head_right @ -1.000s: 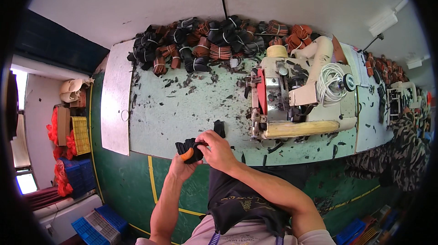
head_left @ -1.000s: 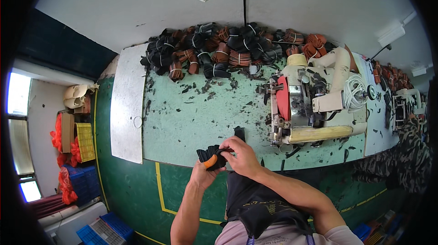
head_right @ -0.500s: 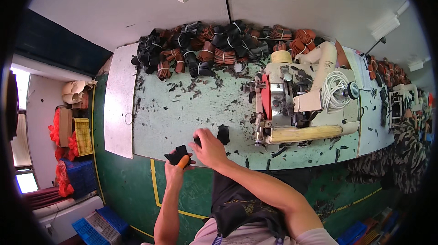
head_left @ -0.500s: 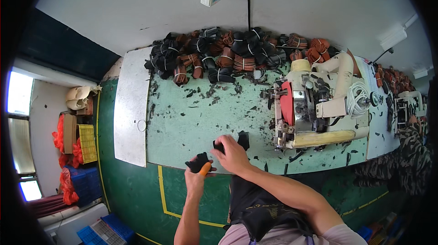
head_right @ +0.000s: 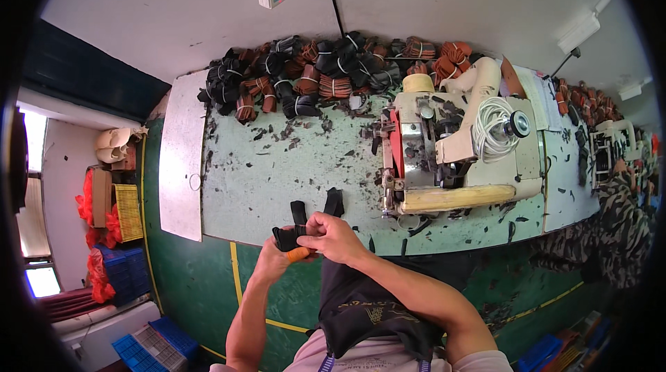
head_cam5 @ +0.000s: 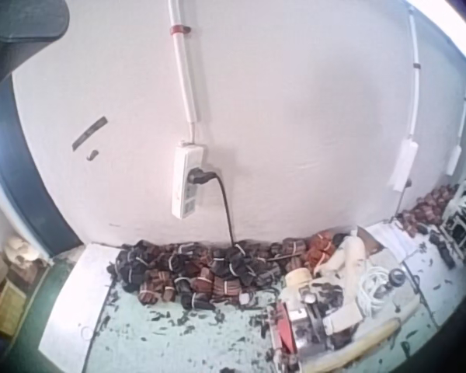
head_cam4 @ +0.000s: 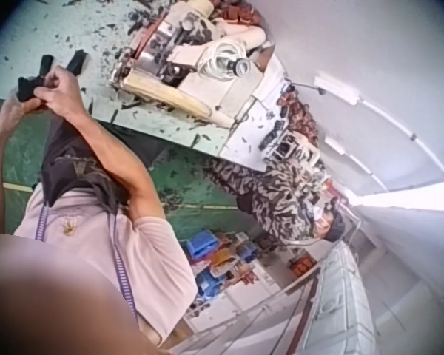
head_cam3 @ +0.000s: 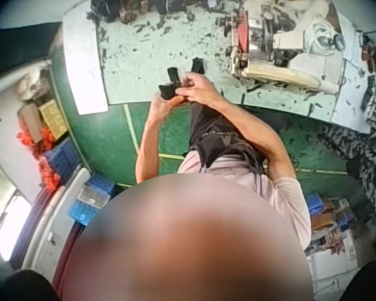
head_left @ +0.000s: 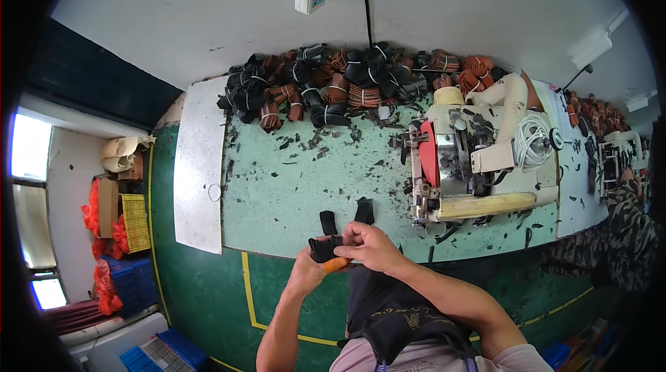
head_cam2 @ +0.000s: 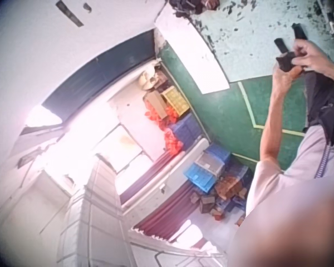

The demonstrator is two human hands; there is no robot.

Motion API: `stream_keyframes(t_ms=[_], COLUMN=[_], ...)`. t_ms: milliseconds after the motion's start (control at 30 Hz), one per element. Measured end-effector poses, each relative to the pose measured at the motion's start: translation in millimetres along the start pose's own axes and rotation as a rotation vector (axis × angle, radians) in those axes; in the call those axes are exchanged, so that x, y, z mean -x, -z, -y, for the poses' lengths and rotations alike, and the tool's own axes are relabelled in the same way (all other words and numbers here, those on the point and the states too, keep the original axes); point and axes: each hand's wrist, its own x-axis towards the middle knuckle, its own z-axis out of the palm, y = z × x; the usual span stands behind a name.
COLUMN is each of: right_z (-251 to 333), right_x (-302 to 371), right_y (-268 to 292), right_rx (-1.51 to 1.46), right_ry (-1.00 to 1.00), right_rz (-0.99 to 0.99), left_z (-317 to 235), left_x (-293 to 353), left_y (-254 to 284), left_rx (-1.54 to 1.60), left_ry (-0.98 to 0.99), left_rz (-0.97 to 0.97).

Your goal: The person processes shoe components using an industrial sewing machine.

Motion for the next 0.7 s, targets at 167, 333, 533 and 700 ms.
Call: stream_keyframes(t_ms=[167,333,533,700], right_z=[-2,-7,-8,-8], right_x=[1,1,2,4], right_y=[2,5,5,2], right_rx=[-0.081,-0.218,-0.247,-0.167], right_ry=[0.02,0.016,-0.024,-0.031], right_rz=[0.014,0.037,0.024,-0.023], left_z=[-8,-9,-3,7], left_x=[2,2,0,-2], left_y=[-6,-5,-3,-5], left_rx=[0.054,0.095,0.164,0.206], left_ry=[0.021,0.091,0.095,0.095], left_rz=[0.013,0.027,0.037,-0.001])
